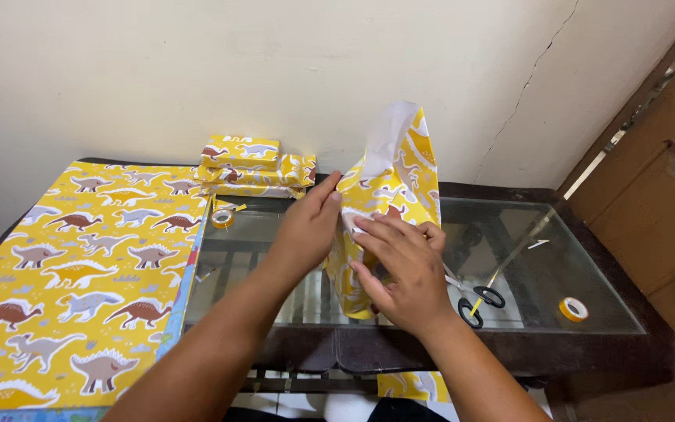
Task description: The person wraps a rectangular box with yellow dinosaur-patterned wrapping paper. They fold the paper around the box, trim excess with scissors, and secure the folds with tape.
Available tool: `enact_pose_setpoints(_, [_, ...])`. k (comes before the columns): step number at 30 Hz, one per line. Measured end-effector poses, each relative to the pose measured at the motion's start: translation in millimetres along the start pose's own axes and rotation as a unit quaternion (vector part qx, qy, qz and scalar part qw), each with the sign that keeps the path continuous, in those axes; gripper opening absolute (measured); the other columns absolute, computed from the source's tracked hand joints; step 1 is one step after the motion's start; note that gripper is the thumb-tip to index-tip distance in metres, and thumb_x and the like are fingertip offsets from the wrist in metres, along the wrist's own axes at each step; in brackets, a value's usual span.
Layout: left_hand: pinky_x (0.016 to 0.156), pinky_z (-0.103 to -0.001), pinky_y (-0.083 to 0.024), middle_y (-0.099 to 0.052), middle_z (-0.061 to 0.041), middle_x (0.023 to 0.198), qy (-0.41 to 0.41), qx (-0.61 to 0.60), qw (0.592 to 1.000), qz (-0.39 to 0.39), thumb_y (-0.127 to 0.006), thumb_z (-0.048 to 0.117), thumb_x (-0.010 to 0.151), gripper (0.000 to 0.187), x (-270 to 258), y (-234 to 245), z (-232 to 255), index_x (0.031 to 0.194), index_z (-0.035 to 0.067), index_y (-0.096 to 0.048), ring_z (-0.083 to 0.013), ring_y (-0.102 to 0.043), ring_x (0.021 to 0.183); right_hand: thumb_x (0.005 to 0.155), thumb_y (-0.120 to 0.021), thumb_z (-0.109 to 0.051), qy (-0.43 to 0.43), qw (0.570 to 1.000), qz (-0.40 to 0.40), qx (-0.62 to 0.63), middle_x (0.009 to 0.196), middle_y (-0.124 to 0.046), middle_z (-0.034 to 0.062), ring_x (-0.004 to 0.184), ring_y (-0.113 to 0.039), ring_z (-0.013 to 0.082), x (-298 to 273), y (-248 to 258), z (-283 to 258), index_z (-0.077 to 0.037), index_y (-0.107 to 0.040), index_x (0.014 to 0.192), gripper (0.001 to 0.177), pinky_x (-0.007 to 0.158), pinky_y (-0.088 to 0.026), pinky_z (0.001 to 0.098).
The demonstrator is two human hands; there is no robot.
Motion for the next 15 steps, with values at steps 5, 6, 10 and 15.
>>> enact_pose_setpoints(5, [0.093,-0.035,-0.054,-0.075,-0.021,0.117,0.045,0.066,0.995,-0.064,-0.059,0.019,0.083,0.058,15.2,5.9,10.6,0.139,0.003,-0.058,-0.0274,-0.076,0.105,0.084,-0.078,-0.024,-0.014,1.0,0.015,-0.002,0.131,-0.069,0.0023,0.125,-0.062,0.0216,-1.0,0.2,-3.9,-0.012,-0.069,0.116,0.035,0.1,-0.034,0.0424])
enact_pose_setpoints(6, [0.092,-0.037,-0.053,-0.074,-0.022,0.114,0.015,0.091,0.993,-0.069,-0.062,0.02,0.082,0.056,16.2,8.1,17.0,0.136,0.004,-0.061,-0.0307,-0.073,0.104,0.084,-0.078,-0.024,-0.014,1.0,0.015,-0.002,0.131,-0.069,0.0026,0.124,-0.062,0.0218,-0.9,0.4,-3.6,-0.012,-0.069,0.116,0.036,0.1,-0.033,0.0425])
enact_pose_setpoints(10, [0.082,-0.043,-0.055,-0.075,-0.019,0.098,0.048,0.128,0.988,-0.067,-0.065,0.025,0.083,0.04,14.1,12.0,26.1,0.119,0.009,-0.07,-0.0352,-0.073,0.091,0.086,-0.077,-0.024,-0.019,1.0,0.015,0.005,0.132,-0.069,0.0026,0.124,-0.062,0.0212,-3.6,1.0,-3.7,-0.011,-0.069,0.117,0.035,0.1,-0.034,0.042])
enact_pose_setpoints(15, [0.077,-0.05,-0.053,-0.072,-0.02,0.088,-0.009,0.249,0.968,0.02,-0.061,0.03,0.095,0.029,18.8,21.7,45.1,0.092,0.005,-0.076,-0.0418,-0.068,0.084,0.087,-0.078,-0.026,-0.024,0.999,0.023,-0.022,0.133,-0.069,0.0026,0.124,-0.062,0.0213,-3.0,-4.0,-9.5,-0.012,-0.07,0.119,0.037,0.1,-0.034,0.0424])
Point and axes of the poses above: each hand's wrist, its own x-axis towards the middle knuckle, its own y-axis out of the back of the hand, z = x × y, the point moved 5 cm from there along x, towards the middle knuckle
